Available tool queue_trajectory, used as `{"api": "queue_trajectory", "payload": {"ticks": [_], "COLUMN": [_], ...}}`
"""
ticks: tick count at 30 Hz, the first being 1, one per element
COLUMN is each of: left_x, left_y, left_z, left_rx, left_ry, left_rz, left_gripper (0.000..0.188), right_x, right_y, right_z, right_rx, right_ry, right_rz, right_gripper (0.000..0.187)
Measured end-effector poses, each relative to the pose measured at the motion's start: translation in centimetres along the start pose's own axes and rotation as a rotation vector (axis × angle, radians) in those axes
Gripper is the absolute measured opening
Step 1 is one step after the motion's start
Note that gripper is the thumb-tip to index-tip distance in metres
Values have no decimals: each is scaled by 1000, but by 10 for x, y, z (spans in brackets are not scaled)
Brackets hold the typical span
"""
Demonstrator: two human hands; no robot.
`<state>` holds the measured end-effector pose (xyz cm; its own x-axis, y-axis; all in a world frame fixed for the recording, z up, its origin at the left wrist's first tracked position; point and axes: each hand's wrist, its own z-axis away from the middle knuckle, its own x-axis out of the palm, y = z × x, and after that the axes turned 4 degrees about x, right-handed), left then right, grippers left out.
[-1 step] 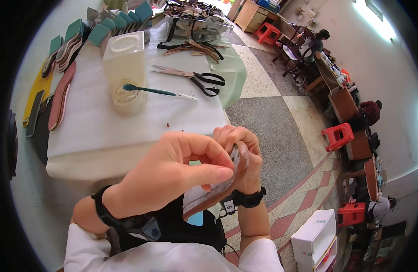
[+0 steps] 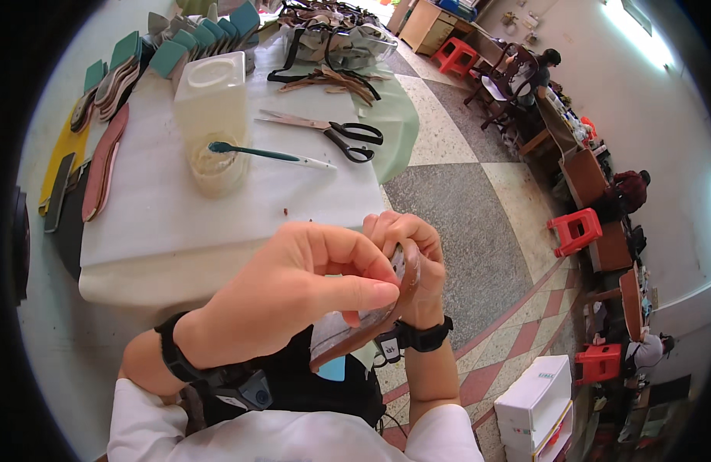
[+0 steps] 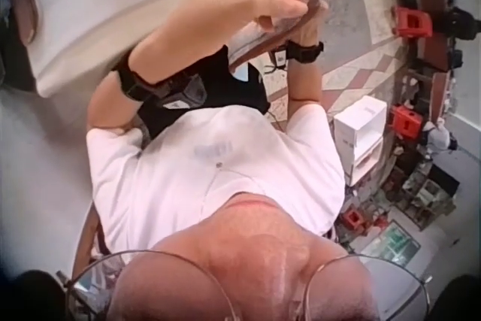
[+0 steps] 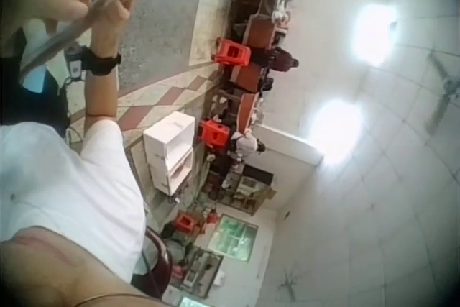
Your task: The recorder applies glue to a shoe sole component using a brush and then attaches a strip of material.
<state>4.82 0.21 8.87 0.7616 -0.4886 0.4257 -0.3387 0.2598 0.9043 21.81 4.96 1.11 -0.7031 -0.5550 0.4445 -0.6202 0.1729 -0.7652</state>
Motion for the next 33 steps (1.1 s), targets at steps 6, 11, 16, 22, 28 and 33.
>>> {"api": "queue_trajectory", "payload": {"ticks": [6,11,16,22,28,33], "left_x": [-1,-4,-2,3,-1,-5], "left_y": [-5,-12,-14,-12,-21,-16], "left_z": [-6,-10,-11,-10,-14,-16], "left_rx": [-114,-104,-33,108,250,144], "left_ry": [-13,-26,56,137,145,106], "left_rz": [151,198,-18,-288,-369,-202], "left_gripper": [13,13,12,10,11,18], "right_x": [-13,-17,-23,-20,-23,-22], "right_y": [-5,-5,-7,-10,-12,-12], "right_z": [-4,-5,-2,5,8,8], "right_rx": [19,4,7,10,57,64], "right_ry": [-64,-127,-143,-29,-60,-36], "right_rz": [95,113,163,228,247,224], "right_gripper": [24,22,20,16,16,17]}}
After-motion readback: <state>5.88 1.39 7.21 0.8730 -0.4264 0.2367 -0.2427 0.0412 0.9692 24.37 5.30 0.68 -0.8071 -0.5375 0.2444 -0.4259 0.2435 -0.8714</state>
